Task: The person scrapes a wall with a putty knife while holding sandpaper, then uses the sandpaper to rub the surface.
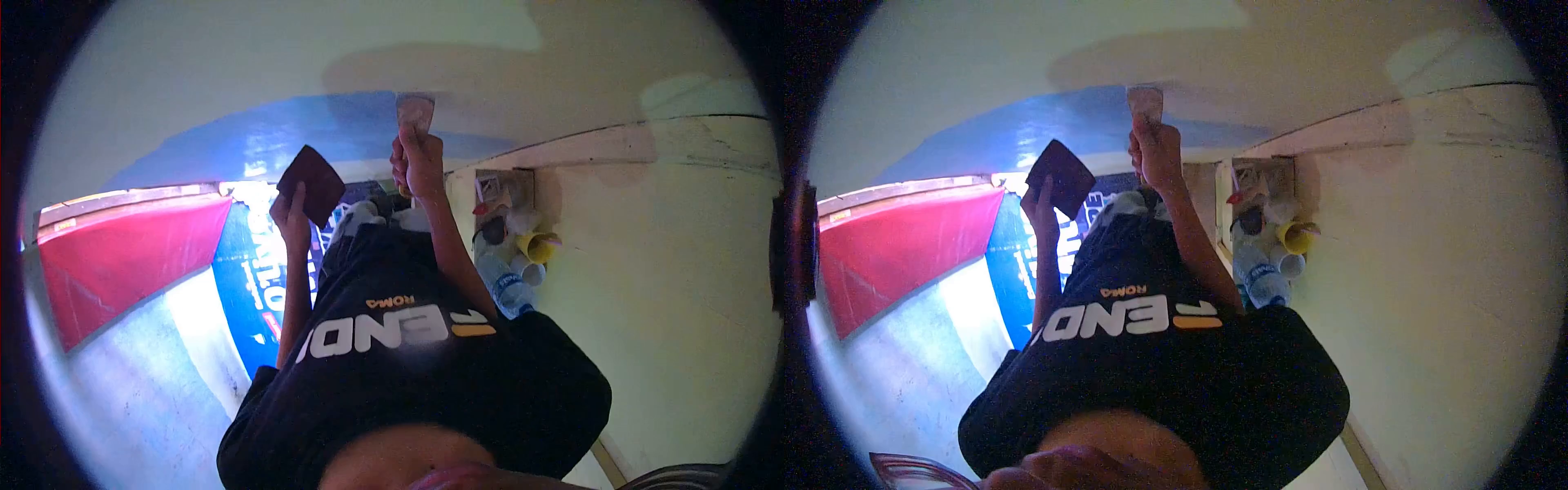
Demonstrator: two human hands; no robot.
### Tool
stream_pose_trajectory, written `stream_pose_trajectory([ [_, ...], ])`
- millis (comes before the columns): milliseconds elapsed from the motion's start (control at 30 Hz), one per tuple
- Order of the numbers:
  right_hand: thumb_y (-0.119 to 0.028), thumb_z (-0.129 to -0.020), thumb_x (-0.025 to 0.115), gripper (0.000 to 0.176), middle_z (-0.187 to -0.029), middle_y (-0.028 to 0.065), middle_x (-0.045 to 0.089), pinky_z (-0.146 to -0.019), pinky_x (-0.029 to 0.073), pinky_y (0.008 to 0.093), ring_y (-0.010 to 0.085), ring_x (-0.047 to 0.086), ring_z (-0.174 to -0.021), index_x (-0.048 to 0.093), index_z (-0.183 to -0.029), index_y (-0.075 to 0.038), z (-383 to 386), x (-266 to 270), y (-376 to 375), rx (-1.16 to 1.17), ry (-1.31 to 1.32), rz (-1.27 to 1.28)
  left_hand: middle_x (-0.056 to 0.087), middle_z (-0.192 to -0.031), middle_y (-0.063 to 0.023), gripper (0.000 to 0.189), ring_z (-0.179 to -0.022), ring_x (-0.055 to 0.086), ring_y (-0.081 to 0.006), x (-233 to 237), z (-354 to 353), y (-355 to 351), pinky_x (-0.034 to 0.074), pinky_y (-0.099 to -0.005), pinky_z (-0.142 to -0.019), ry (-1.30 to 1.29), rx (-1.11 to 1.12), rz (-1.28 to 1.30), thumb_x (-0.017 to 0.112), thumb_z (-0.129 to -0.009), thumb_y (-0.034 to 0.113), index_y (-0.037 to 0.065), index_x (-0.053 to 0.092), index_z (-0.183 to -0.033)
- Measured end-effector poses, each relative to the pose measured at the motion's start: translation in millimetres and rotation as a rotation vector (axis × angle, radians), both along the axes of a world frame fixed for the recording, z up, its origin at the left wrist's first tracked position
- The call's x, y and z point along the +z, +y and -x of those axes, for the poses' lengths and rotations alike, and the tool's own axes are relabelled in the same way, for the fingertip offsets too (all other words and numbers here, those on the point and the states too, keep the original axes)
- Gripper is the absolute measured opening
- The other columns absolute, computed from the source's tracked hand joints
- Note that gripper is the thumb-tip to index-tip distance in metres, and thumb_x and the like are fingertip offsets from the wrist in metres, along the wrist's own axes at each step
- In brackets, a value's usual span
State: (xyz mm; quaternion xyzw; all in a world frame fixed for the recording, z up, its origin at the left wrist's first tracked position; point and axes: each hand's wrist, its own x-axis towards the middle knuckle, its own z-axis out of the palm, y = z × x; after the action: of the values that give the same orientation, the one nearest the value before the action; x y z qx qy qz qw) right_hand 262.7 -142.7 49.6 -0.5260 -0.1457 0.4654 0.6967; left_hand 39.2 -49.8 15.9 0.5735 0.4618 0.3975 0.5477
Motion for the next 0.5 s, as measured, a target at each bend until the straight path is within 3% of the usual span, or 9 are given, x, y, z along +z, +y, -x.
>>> stream_pose_trajectory([
  [67,-0.047,-0.093,0.054,0.05,-0.048,-0.0011,0.043,-0.033,0.031,0.0259,0.0083,0.039,-0.036,0.047,-0.06,-0.01,-4,-17,8,-0.009,0.022,0.006,0.067,-0.095,-0.0082,0.025,-0.088,0.059,-0.013,4,-4,-4,0.046,-0.0278,-0.079,-0.03,0.038,0.015,0.061,-0.091,0.013,-0.005,0.064,-0.108],
  [167,-0.047,-0.093,0.054,0.051,-0.048,-0.0011,0.042,-0.033,0.03,0.0262,0.0084,0.038,-0.035,0.047,-0.06,-0.01,-6,10,8,0.027,-0.052,-0.012,0.067,-0.095,-0.0082,0.025,-0.088,0.059,-0.0127,1,-5,0,0.046,-0.0274,-0.079,-0.023,0.055,0.01,0.061,-0.091,0.014,-0.005,0.064,-0.107],
  [500,-0.048,-0.094,0.052,0.05,-0.048,0.0008,0.042,-0.033,0.032,0.027,0.0101,0.038,-0.034,0.048,-0.065,-0.007,-6,0,7,0.009,-0.12,-0.016,0.067,-0.095,-0.0083,0.024,-0.087,0.06,-0.0123,5,-2,-5,0.046,-0.0262,-0.077,-0.046,0.059,0.057,0.061,-0.091,0.013,-0.005,0.064,-0.106],
])
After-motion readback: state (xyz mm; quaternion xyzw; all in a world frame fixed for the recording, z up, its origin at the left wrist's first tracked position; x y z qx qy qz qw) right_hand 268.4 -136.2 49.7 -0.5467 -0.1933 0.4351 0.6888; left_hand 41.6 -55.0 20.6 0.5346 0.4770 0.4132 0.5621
